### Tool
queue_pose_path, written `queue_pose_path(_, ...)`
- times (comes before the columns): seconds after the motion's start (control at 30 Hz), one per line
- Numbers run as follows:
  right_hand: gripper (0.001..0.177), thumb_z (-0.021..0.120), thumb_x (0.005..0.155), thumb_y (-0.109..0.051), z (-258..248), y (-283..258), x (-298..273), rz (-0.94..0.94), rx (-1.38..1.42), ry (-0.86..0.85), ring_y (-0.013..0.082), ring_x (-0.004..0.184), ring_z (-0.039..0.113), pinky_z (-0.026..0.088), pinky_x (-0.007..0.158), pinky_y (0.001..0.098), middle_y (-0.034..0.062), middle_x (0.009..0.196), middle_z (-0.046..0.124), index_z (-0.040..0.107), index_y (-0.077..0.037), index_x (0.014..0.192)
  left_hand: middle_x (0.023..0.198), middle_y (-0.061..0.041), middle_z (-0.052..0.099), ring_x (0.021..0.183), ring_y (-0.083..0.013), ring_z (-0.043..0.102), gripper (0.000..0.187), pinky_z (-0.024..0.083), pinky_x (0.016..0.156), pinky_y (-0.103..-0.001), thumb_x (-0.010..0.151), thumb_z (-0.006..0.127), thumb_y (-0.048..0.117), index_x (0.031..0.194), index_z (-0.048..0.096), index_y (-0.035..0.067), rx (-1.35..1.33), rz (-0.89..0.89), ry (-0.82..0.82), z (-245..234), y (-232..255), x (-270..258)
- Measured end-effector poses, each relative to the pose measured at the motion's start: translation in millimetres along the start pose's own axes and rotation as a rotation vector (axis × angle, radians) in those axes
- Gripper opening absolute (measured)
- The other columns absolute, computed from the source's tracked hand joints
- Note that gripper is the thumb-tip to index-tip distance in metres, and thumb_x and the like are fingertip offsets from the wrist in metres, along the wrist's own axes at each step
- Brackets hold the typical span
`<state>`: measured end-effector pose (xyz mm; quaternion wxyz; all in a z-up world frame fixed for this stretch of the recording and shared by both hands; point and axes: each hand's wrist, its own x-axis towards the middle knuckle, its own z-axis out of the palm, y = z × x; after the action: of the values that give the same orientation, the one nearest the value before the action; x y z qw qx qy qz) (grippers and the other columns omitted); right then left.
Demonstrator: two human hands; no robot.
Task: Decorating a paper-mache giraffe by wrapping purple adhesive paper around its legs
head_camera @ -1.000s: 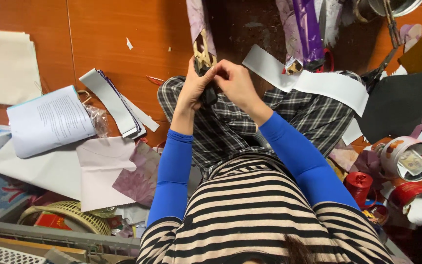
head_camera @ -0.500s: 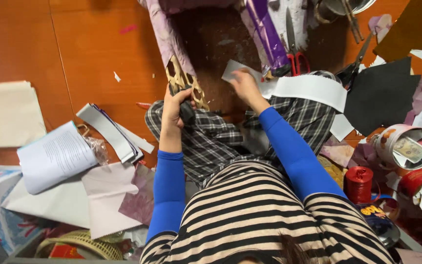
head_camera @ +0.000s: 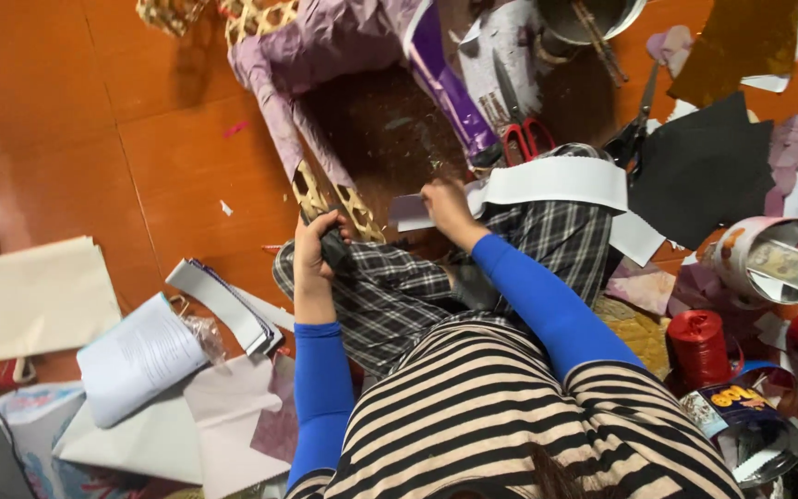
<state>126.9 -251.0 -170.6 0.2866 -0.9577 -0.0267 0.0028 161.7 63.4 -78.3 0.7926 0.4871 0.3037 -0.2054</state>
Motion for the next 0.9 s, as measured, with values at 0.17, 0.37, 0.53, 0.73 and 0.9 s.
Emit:
queue_pose_path(0.17, 0.028, 0.076, 0.094, -0.011, -31.6, -11.7, -4.9, 0.080, 0.161, 0.052, 0.0300, 0.101, 0.080, 0.058, 0.097, 0.0419, 0.0094, 0.102, 0.082, 0.072, -0.016, 0.121, 0.081, -0.020, 0.074, 0.059, -0.0322, 0.073, 0.036, 0.065, 0.047, -0.044, 0.095, 0.081, 0.005, 0.116, 0.056, 0.019, -0.009, -0.007, 0.001, 10.7, 6.6, -2.9)
queue_pose_path(0.37, 0.021, 0.070, 0.097, -0.011, -68.8, -24.4, 0.5, -0.044, 0.252, 0.208, 0.0344, 0.107, 0.077, 0.059, 0.096, 0.0440, 0.0112, 0.106, 0.080, 0.076, -0.017, 0.116, 0.081, -0.018, 0.074, 0.059, -0.0307, 0.074, 0.034, 0.065, 0.048, -0.042, 0.094, 0.081, 0.006, 0.112, 0.055, 0.019, -0.004, 0.017, -0.009, 19.8, 13.2, -13.2)
queue_pose_path(0.53, 0.026, 0.071, 0.096, -0.001, -196.5, -85.6, -5.2, -0.341, 0.358, 0.227, 0.0242, 0.110, 0.077, 0.057, 0.103, 0.0385, 0.0002, 0.112, 0.082, 0.080, -0.018, 0.114, 0.078, -0.019, 0.072, 0.056, -0.0322, 0.072, 0.033, 0.063, 0.045, -0.044, 0.093, 0.082, 0.005, 0.110, 0.056, 0.017, -0.016, 0.075, -0.054, 26.3, 14.6, -13.5)
queue_pose_path(0.73, 0.018, 0.077, 0.107, -0.007, -416.6, -77.0, 30.5, -0.098, 0.358, 0.475, 0.0156, 0.093, 0.066, 0.051, 0.101, 0.0302, 0.0006, 0.098, 0.071, 0.082, -0.020, 0.119, 0.077, -0.017, 0.071, 0.055, -0.0289, 0.071, 0.034, 0.063, 0.045, -0.042, 0.093, 0.082, 0.005, 0.111, 0.056, 0.016, -0.016, 0.081, -0.055, 32.2, 13.4, -17.9)
queue_pose_path(0.9, 0.008, 0.084, 0.098, -0.020, -383.6, 87.5, 146.9, 0.231, 0.254, 0.229, 0.0056, 0.076, 0.048, 0.034, 0.065, 0.0298, -0.0067, 0.079, 0.061, 0.082, -0.013, 0.100, 0.073, -0.011, 0.065, 0.056, -0.0199, 0.063, 0.017, 0.053, 0.049, -0.034, 0.095, 0.073, 0.005, 0.099, 0.056, 0.005, 0.052, 0.073, -0.027, 76.2, 52.2, -74.2)
